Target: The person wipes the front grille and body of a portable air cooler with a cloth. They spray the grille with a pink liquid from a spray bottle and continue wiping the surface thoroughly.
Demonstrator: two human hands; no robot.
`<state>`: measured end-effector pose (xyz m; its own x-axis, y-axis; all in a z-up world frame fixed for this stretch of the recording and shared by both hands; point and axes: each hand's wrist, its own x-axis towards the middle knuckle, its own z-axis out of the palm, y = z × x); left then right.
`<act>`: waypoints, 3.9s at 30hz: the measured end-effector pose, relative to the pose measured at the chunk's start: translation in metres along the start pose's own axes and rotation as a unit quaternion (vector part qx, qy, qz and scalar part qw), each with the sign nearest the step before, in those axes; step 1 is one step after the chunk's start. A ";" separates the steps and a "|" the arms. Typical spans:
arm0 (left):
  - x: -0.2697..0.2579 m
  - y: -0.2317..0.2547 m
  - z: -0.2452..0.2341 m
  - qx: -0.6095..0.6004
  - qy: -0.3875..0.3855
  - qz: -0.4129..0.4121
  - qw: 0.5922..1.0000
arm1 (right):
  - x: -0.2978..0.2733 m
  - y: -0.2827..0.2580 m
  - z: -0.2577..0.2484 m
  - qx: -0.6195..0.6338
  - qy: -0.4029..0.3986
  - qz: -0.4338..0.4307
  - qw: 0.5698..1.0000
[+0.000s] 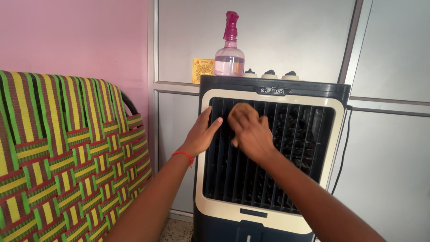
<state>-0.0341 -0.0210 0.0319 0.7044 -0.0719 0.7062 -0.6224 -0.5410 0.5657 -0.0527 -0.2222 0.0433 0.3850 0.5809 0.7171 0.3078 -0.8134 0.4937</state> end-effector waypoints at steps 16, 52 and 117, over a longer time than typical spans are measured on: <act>-0.014 0.006 0.004 0.026 -0.065 -0.037 0.997 | -0.128 -0.079 0.055 0.127 -0.181 -0.170 0.960; -0.006 0.025 0.034 0.071 -0.030 0.044 0.996 | -0.047 0.011 0.021 -0.041 -0.079 0.011 0.996; 0.020 0.072 0.081 0.252 0.053 0.166 0.952 | -0.129 0.032 0.010 -0.014 -0.213 -0.033 0.976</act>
<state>-0.0374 -0.1289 0.0523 0.4422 -0.2380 0.8647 -0.5421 -0.8390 0.0463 -0.0839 -0.3230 -0.0378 0.6939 0.5877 0.4162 0.3226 -0.7704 0.5500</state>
